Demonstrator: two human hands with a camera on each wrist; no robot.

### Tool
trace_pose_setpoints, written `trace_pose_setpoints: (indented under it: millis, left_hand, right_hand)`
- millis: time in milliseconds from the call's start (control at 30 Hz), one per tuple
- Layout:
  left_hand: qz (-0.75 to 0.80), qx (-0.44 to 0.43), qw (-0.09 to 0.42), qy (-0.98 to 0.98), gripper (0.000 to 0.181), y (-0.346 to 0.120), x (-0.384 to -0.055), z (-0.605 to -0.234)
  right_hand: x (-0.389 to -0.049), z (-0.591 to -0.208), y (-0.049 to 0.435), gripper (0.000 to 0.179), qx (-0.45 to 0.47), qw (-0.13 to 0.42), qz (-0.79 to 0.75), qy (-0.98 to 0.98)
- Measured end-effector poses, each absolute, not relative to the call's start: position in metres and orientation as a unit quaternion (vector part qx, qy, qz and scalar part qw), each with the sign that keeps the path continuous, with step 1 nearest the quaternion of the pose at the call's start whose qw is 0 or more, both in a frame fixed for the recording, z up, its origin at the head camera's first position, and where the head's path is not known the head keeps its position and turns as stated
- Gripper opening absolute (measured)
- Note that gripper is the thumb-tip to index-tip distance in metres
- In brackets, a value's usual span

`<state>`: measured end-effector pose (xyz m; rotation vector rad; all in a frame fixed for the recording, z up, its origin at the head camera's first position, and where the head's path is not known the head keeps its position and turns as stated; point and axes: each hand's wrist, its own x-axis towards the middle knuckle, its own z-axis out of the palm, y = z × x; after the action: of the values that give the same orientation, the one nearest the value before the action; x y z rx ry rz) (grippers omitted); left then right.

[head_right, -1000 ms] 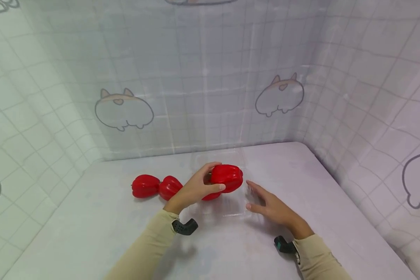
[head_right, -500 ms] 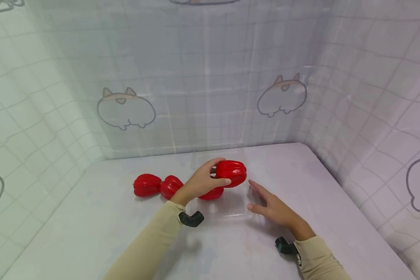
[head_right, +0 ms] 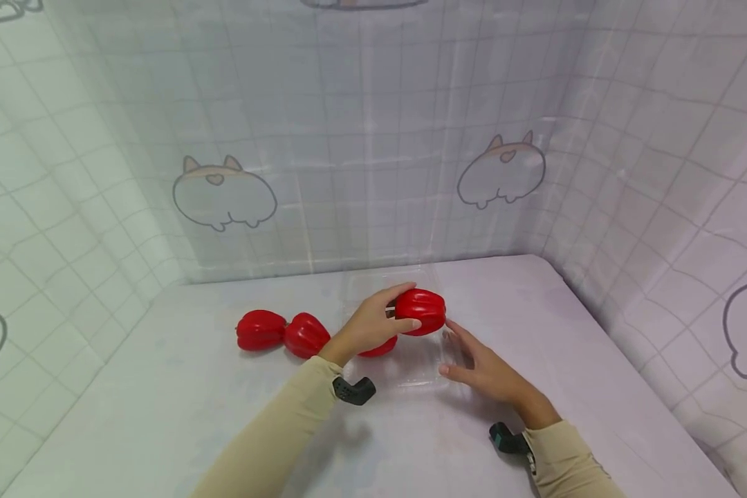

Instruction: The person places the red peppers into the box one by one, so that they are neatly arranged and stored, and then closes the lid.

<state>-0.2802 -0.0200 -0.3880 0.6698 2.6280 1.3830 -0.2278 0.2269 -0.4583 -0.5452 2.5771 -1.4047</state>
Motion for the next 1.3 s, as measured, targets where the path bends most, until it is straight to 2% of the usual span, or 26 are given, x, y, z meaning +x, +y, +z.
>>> trace_pose_setpoints:
  millis: [333,1100,1300]
  left_hand:
    - [0.438,0.220,0.039,0.871,0.066,-0.0157,-0.2790,-0.3917]
    - [0.401,0.237,0.029,0.884,0.067,-0.0137,-0.2777,-0.3954]
    - [0.396,0.234,0.043,0.887,0.070,-0.0156,-0.2765,-0.3970]
  right_hand:
    - [-0.2277,-0.4615,0.2278,0.089,-0.185,0.070,-0.472,0.859]
    - [-0.2283,-0.4610,0.2291,0.091,-0.190,0.062,-0.470,0.860]
    - [-0.2290,-0.4633,0.2291,0.093,-0.189,0.067,-0.468,0.861]
